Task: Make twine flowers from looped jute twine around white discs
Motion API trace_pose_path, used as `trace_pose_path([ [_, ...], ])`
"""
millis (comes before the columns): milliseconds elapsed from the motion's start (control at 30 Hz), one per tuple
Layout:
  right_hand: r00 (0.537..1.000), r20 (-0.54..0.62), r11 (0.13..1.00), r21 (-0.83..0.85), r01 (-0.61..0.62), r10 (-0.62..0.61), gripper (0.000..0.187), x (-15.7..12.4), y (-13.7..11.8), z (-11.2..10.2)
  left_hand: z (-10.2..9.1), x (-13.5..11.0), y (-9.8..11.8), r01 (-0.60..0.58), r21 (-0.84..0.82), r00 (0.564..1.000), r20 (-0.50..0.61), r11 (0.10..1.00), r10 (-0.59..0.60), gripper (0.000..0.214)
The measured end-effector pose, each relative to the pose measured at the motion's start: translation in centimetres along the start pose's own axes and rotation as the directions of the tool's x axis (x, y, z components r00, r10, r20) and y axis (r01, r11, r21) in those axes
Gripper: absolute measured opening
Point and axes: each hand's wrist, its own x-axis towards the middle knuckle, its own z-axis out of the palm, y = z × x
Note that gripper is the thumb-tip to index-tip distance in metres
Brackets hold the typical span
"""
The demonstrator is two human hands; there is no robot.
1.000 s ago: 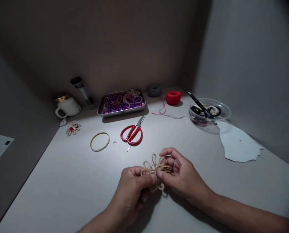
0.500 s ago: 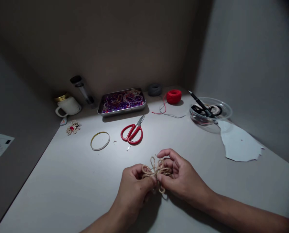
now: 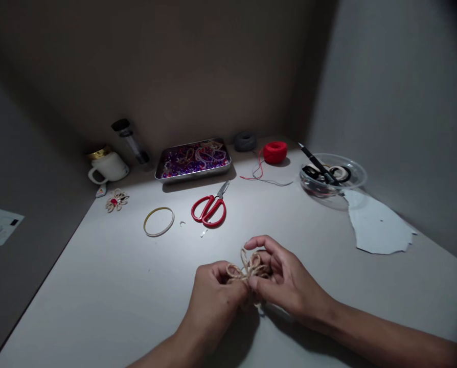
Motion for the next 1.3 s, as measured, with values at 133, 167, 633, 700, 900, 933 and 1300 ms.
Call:
trace_pose_path([
  [133,0.999,-0.035,0.998,-0.053,-0.026,0.024,0.038,0.2,0.0,0.1,0.0,0.0,0.0,-0.005,0.005,1.000,0.014,1.000,0.005,0.016],
  [167,0.999,-0.033,0.999,-0.044,-0.029,0.028,0.038,0.3,0.0,0.0,0.0,-0.1,0.1,-0.004,0.004,1.000,0.018,1.000,0.004,0.017],
  [633,0.998,0.047,0.999,-0.004,-0.051,0.051,0.041,0.1,-1.0,-0.6,-0.3,-0.1,0.1,-0.002,0.024,0.998,0.067,1.000,0.000,0.011],
  [700,0.998,0.035,0.999,-0.013,-0.050,0.050,0.042,0.1,-1.1,-0.5,-0.6,-0.1,0.1,-0.022,0.019,0.994,0.103,1.000,0.020,0.009],
  [900,0.998,0.046,0.998,-0.039,-0.050,0.052,0.041,0.0,-1.1,-0.5,-0.6,-0.3,0.4,-0.016,-0.006,0.988,0.156,1.000,0.017,0.012],
  [933,0.997,0.063,0.998,-0.039,-0.052,0.054,0.041,0.0,-1.1,-0.5,-0.5,-0.3,0.4,-0.009,0.000,0.990,0.139,1.000,0.009,0.014],
  [1300,0.974,0.217,0.977,0.183,-0.111,0.070,0.045,0.0,-0.5,-1.2,-0.4,-0.2,0.7,0.054,-0.037,0.989,0.139,0.998,-0.048,0.011],
])
